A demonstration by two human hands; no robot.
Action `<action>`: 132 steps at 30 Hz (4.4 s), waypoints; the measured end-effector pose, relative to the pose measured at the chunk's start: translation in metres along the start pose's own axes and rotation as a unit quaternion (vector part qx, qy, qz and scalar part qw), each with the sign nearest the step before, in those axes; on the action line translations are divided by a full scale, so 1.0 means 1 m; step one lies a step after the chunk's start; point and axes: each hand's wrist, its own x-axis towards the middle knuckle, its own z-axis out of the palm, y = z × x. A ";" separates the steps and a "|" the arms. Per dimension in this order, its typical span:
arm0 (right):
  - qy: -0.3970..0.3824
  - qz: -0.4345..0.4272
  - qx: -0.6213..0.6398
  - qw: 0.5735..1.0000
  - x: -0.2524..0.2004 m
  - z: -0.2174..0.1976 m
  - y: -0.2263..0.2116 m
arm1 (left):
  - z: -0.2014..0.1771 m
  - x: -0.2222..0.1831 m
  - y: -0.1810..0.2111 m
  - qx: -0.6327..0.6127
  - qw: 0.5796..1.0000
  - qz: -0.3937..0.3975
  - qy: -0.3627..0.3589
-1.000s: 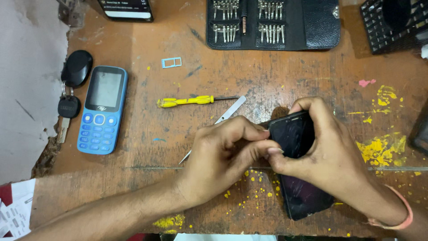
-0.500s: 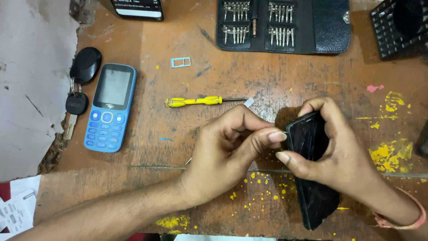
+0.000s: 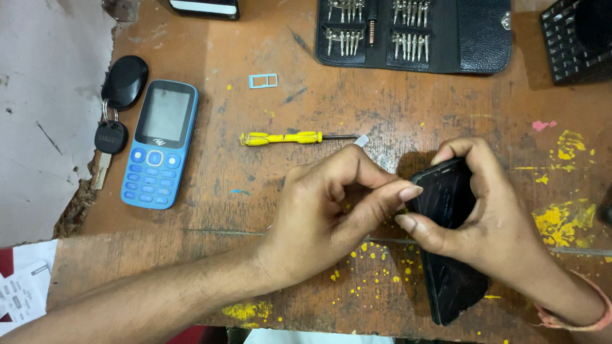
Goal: The person holds a black smartphone and repeatedly pries its edges with fingers and a metal spudger. They rotate the device, attempt to separate the screen from the frame, and briefly reach for a screwdriver from a nearby basket. The phone remains partially disassembled throughout the clip.
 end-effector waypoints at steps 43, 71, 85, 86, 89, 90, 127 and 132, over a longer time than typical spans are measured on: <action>0.019 -0.025 0.138 0.990 -0.016 -0.004 0.011 | -0.068 0.064 -0.023 0.619 0.752 0.221 0.045; 0.074 -0.167 -0.065 0.981 -0.024 -0.007 0.020 | 0.006 0.000 -0.002 -0.028 0.994 0.045 -0.098; 0.025 -0.037 -0.028 0.999 -0.011 0.009 0.003 | 0.005 0.004 -0.004 -0.042 0.996 -0.048 -0.069; 0.028 -0.045 -0.043 0.998 -0.012 0.009 0.003 | 0.006 0.003 -0.005 -0.038 0.996 -0.054 -0.066; 0.034 -0.056 -0.026 0.997 -0.012 0.010 0.003 | 0.005 -0.002 -0.007 -0.018 0.996 -0.062 -0.063; 0.030 -0.082 -0.058 0.995 -0.012 0.008 0.003 | 0.005 -0.003 -0.009 -0.011 0.996 -0.062 -0.064; -0.001 -0.301 -0.284 0.910 -0.006 -0.036 0.009 | 0.003 -0.011 -0.005 -0.235 0.953 -0.132 -0.138; -0.015 -0.369 -0.309 0.876 0.000 -0.047 0.015 | 0.007 -0.011 -0.006 -0.219 0.954 -0.147 -0.142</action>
